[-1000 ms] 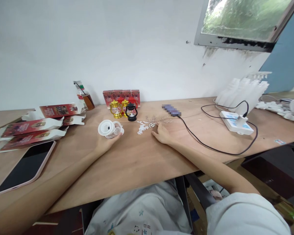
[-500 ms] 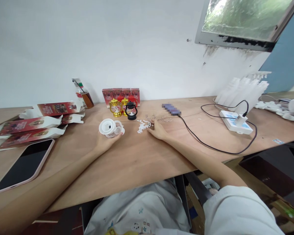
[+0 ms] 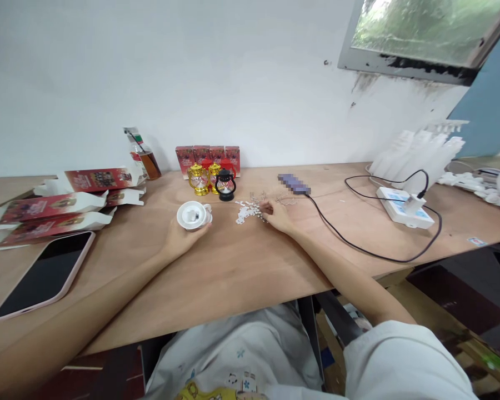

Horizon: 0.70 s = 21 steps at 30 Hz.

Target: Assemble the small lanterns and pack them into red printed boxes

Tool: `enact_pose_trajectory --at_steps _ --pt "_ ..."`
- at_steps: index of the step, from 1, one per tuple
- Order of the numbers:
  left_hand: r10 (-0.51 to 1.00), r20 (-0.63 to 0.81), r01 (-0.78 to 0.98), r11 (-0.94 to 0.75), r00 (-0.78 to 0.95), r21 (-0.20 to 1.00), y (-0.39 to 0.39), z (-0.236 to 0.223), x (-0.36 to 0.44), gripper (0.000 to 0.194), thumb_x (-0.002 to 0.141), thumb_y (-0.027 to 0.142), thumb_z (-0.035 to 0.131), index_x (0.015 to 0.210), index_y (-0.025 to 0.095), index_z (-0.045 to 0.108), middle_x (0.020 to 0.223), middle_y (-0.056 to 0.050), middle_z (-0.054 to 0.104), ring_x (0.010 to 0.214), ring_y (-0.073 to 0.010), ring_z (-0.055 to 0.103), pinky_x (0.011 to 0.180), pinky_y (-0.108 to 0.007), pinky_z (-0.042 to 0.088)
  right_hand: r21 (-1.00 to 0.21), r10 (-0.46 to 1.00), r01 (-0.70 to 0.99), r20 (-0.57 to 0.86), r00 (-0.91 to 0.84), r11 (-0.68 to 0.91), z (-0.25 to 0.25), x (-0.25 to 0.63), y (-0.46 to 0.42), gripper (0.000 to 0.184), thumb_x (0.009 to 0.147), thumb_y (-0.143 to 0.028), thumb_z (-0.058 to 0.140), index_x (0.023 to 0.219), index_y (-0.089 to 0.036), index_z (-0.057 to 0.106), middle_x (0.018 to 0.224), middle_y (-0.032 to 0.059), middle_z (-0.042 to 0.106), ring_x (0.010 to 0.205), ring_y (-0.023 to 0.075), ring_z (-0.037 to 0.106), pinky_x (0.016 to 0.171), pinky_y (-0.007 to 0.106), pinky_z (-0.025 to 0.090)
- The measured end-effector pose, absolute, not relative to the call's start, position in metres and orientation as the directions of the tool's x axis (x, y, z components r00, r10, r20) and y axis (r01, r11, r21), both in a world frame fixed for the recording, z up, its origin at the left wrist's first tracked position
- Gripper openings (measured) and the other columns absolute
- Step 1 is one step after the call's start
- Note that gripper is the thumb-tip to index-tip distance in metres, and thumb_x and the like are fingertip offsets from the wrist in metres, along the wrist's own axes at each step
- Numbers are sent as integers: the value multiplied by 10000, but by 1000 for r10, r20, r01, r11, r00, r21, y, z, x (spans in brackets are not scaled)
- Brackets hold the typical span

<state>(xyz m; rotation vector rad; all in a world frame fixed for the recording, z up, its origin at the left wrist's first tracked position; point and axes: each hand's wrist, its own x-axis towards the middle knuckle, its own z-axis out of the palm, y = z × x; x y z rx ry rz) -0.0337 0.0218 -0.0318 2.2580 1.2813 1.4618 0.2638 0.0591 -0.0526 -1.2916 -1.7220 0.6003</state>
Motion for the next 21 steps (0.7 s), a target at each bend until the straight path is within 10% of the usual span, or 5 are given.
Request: enact_pose_trajectory --at_steps 6,21 --pt "654 716 567 -696 245 441 18 -24 -33 310 762 299 581 1061 231 620 1108 -43 672 1037 -233 619 921 -402 493 -481 886 773 409 -220 414 -43 259 49 232 752 -165 632 984 -173 616 924 60 693 854 193 641 809 350 503" --pt "721 648 631 -627 246 458 18 -24 -32 338 709 250 566 1043 231 621 1096 -60 670 1036 -269 609 892 -449 473 -304 842 842 461 -279 445 -43 254 46 208 824 -82 516 979 -183 612 981 70 695 955 207 618 869 348 479"
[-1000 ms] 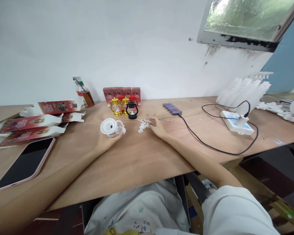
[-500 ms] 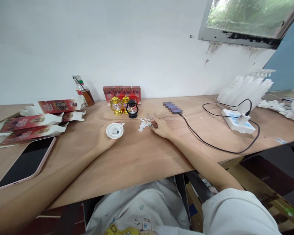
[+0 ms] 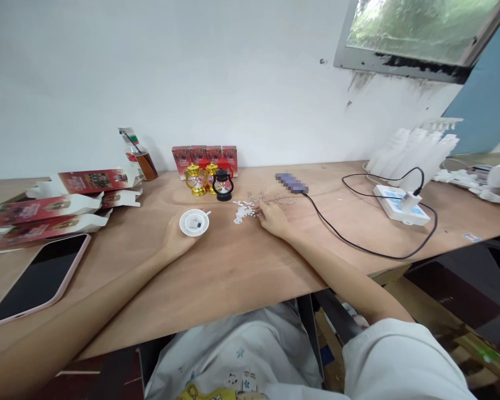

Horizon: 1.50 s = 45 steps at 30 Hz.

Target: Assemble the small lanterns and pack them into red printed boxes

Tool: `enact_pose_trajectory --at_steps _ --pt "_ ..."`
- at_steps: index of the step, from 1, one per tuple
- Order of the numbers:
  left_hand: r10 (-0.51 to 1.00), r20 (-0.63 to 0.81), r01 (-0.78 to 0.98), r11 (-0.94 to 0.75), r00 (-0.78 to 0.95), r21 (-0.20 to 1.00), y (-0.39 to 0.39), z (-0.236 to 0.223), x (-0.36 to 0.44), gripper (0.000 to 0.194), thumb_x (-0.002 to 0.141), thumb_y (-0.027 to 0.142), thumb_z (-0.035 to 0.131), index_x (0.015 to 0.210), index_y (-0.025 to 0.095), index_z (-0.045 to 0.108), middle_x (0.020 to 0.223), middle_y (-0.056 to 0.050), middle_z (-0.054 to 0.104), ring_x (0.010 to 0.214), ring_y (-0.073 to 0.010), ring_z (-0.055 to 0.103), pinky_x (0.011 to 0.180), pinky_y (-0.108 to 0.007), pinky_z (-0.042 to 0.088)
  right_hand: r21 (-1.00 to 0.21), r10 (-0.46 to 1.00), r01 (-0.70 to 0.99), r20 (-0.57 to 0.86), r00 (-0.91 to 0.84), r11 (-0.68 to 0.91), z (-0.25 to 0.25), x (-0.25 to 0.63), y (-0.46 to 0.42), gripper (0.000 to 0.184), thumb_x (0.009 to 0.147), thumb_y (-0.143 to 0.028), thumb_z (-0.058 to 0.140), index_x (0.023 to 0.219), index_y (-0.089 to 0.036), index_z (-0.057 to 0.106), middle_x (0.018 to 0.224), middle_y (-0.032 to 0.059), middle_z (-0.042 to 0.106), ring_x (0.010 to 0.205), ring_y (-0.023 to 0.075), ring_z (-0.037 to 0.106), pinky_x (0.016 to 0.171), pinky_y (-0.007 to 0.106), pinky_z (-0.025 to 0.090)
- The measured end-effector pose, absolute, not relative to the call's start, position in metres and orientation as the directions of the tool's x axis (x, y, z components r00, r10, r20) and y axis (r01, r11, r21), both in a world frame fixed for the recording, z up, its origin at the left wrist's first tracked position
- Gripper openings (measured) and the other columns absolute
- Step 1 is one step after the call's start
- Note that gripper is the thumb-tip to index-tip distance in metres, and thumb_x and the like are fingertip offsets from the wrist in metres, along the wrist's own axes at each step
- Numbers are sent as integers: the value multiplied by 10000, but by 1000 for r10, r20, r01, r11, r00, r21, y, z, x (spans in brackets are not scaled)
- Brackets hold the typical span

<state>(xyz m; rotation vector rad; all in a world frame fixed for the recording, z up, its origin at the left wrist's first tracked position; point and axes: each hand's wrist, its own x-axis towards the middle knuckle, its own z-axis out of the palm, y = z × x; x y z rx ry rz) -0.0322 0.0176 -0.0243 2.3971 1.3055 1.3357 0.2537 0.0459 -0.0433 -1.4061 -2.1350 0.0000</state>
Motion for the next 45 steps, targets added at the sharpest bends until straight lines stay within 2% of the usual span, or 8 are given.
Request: enact_pose_trajectory --at_steps 4,8,15,23,26,32,38,45 --pt "714 649 614 -643 263 458 18 -25 -33 315 736 271 567 1045 245 621 1106 -55 667 1041 -259 608 912 -440 469 -223 839 877 459 -291 426 -43 249 46 182 852 -99 506 952 -189 628 1013 80 688 984 226 588 894 366 456" --pt "722 640 616 -635 262 466 19 -25 -33 322 729 290 566 1044 247 619 1107 -54 667 1043 -267 605 912 -450 468 -271 831 861 492 -261 431 -46 251 50 166 880 -123 482 951 -188 617 959 79 692 965 223 578 866 355 458" --pt "735 626 636 -619 263 460 18 -24 -33 324 721 252 565 1041 228 610 1107 -65 664 1040 -263 605 900 -442 471 -336 680 793 722 -129 508 -49 251 49 180 923 -194 411 957 -194 588 934 83 668 898 216 605 806 351 488" --pt "793 551 738 -531 260 416 18 -26 -33 327 736 205 585 1061 239 588 1140 -57 649 1091 -273 564 925 -439 417 -21 336 591 839 -428 806 -47 225 30 156 922 -171 434 924 -217 582 882 53 686 868 167 660 774 314 543" --pt "817 525 769 -489 238 412 17 -25 -32 352 732 198 592 1083 228 575 1154 -67 638 1115 -279 548 909 -433 411 35 235 525 867 -439 851 -43 211 19 146 902 -132 460 933 -224 569 893 47 693 883 153 671 770 305 564" --pt "797 535 796 -505 281 334 11 -22 -31 356 745 177 565 1094 246 563 1131 -42 644 1093 -258 553 851 -396 392 -35 202 470 929 -311 882 -42 169 -2 179 884 -89 479 992 -220 535 907 58 706 875 146 687 772 285 574" --pt "827 517 833 -437 222 340 11 -23 -31 370 736 205 567 1105 231 557 1113 -65 645 1070 -283 558 831 -390 389 -191 310 414 919 -242 890 -41 153 -9 147 873 -103 487 870 -244 528 847 20 712 895 152 704 770 267 570" --pt "806 539 886 -412 244 215 9 -23 -30 347 743 207 559 1088 233 529 1072 -63 647 1052 -286 558 813 -390 372 -250 347 398 917 -195 883 -27 163 -9 143 870 -145 528 772 -249 543 861 25 708 874 161 693 786 315 562"
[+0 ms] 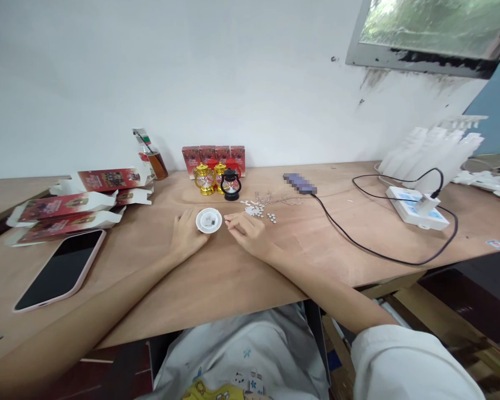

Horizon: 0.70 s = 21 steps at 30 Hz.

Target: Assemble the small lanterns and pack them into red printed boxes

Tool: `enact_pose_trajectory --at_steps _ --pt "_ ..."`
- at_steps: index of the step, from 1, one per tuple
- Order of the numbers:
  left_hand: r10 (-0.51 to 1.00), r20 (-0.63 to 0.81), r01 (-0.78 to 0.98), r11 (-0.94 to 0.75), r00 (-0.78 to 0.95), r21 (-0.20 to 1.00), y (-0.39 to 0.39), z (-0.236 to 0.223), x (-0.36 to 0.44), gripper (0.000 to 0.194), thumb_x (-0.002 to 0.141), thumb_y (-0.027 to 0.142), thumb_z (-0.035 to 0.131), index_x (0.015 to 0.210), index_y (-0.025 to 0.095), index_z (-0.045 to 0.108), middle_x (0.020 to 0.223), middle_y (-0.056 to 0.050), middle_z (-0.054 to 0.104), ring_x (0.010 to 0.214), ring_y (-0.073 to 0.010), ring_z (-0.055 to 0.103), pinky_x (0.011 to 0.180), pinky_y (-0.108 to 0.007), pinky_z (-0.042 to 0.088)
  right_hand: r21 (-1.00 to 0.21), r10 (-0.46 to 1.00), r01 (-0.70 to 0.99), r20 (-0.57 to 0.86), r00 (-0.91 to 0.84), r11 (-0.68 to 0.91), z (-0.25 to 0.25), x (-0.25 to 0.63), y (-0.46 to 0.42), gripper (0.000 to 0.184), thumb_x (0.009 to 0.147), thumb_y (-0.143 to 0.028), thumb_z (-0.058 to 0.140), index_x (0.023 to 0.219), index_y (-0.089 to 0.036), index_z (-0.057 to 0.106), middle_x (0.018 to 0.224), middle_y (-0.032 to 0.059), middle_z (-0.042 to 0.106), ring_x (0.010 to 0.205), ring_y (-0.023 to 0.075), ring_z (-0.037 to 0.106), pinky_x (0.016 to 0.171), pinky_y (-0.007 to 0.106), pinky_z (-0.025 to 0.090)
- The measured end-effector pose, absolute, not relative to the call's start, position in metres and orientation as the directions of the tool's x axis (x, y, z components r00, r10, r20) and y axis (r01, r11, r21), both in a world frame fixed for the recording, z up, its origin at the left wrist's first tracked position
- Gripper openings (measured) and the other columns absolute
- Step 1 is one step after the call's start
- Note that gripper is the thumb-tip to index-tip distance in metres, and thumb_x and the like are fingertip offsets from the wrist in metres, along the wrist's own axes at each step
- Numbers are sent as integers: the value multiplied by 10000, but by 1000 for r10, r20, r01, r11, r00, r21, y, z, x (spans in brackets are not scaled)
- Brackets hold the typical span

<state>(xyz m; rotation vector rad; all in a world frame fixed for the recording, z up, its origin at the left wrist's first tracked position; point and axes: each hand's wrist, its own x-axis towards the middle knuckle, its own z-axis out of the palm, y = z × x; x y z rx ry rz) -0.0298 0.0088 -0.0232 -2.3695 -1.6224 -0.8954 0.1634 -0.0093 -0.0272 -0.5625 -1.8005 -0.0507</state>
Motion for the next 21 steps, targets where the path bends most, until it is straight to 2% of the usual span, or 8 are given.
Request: enact_pose_trajectory --at_steps 4,9,14,21 --pt "803 525 899 -412 281 148 5 -21 -26 339 761 215 546 1099 219 522 1075 -75 644 1051 -289 554 832 -399 357 -243 353 409 910 -219 879 -27 160 -12 136 881 -152 523 797 -241 582 915 36 693 857 147 671 765 301 549" --pt "805 501 901 -420 316 107 0 -21 -19 376 755 194 539 1130 218 531 1088 -90 642 1053 -292 550 843 -407 340 -233 332 397 921 -202 888 -30 154 -15 119 880 -146 535 819 -239 578 834 24 677 805 143 655 749 291 538" --pt "786 512 887 -452 347 94 -4 -22 -16 355 783 219 532 1139 220 530 1122 -90 636 1045 -278 551 830 -406 330 -267 381 385 887 -259 883 -33 154 -14 151 893 -138 502 839 -244 593 838 15 694 817 141 668 750 285 545" --pt "787 513 888 -450 343 98 -5 -23 -15 332 797 244 535 1128 219 540 1107 -85 641 1043 -285 554 821 -409 330 -216 352 464 907 -231 859 -31 152 -14 142 853 -139 582 804 -259 640 771 18 675 827 170 639 733 322 542"
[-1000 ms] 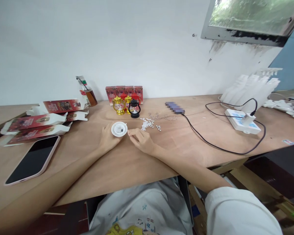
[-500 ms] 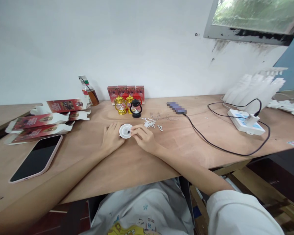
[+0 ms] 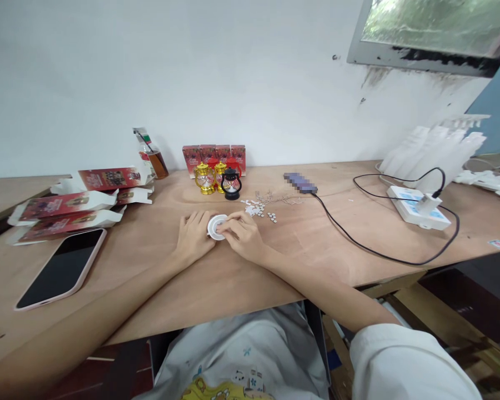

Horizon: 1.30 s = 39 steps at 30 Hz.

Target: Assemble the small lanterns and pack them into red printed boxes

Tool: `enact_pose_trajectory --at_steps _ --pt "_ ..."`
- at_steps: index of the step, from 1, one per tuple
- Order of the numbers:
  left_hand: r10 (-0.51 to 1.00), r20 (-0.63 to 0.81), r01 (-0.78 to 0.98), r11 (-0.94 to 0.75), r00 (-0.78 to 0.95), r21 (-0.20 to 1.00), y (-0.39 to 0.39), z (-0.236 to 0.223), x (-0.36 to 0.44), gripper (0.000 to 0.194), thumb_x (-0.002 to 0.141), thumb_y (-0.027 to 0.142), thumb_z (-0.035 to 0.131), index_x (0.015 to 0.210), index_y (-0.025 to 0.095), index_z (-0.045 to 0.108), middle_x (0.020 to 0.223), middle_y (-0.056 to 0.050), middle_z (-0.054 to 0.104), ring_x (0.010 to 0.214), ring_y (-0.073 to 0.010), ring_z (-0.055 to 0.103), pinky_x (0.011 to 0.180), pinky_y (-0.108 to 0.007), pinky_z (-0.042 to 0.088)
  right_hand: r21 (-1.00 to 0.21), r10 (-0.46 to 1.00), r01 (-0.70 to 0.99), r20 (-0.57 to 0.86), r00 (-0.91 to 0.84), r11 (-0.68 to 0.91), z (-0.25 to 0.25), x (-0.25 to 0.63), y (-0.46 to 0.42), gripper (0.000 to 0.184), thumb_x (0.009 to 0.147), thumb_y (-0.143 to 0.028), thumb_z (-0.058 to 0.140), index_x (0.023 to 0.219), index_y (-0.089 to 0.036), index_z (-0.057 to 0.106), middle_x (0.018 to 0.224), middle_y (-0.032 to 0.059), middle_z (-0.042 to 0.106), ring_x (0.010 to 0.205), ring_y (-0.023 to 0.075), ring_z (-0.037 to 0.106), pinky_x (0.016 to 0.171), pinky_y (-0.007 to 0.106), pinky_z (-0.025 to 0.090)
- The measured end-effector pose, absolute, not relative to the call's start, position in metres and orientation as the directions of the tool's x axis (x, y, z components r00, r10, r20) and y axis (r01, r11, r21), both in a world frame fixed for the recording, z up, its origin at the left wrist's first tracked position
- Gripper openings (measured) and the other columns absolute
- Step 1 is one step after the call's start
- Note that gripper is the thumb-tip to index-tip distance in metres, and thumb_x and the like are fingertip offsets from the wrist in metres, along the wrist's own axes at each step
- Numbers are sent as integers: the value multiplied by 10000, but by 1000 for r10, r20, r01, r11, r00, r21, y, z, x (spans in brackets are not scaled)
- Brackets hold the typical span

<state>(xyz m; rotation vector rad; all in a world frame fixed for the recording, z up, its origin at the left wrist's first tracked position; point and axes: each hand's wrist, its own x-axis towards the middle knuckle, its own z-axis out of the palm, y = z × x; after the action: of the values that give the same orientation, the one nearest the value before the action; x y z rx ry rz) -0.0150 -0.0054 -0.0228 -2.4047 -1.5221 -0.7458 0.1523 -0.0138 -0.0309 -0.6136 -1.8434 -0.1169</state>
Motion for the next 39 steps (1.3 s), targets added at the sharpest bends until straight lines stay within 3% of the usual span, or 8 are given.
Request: enact_pose_trajectory --at_steps 14,18,22,28,32,39 --pt "824 505 898 -397 257 191 -2 -22 -19 366 752 217 551 1116 210 515 1072 -85 644 1044 -289 560 833 -403 361 -243 398 470 879 -264 849 -25 162 -8 144 877 -145 522 893 -243 626 906 34 706 916 179 618 840 348 509" --pt "837 494 899 -379 233 219 -2 -22 -22 374 732 216 561 1103 217 509 1067 -81 637 1050 -286 558 827 -398 370 -394 612 689 785 -92 609 -26 201 26 143 853 -156 499 836 -213 630 873 57 690 918 217 606 874 387 475" --pt "838 498 901 -373 225 220 -2 -23 -23 371 736 215 559 1103 226 508 1064 -66 634 1068 -277 552 836 -386 376 -457 871 825 484 -83 333 -28 237 52 123 781 -133 538 806 -200 638 833 21 700 880 196 624 866 348 444" --pt "833 503 899 -381 231 216 -1 -23 -22 375 733 218 560 1104 229 506 1075 -66 634 1072 -273 550 826 -378 374 -230 931 934 306 -198 274 -14 236 45 206 734 -113 560 887 -219 648 878 9 728 1017 240 586 879 365 377" --pt "836 495 899 -381 236 214 -2 -23 -22 381 727 205 557 1104 227 508 1078 -59 634 1074 -268 549 827 -377 373 -160 949 955 237 -209 251 -8 231 39 190 760 -154 580 919 -233 648 928 26 725 1062 251 559 873 361 356" --pt "826 503 899 -394 254 193 -2 -24 -23 393 726 203 559 1116 220 509 1070 -63 634 1062 -270 553 813 -379 375 75 901 937 257 -350 342 -9 228 35 248 861 -153 460 1035 -181 634 933 117 694 979 255 581 837 362 349"
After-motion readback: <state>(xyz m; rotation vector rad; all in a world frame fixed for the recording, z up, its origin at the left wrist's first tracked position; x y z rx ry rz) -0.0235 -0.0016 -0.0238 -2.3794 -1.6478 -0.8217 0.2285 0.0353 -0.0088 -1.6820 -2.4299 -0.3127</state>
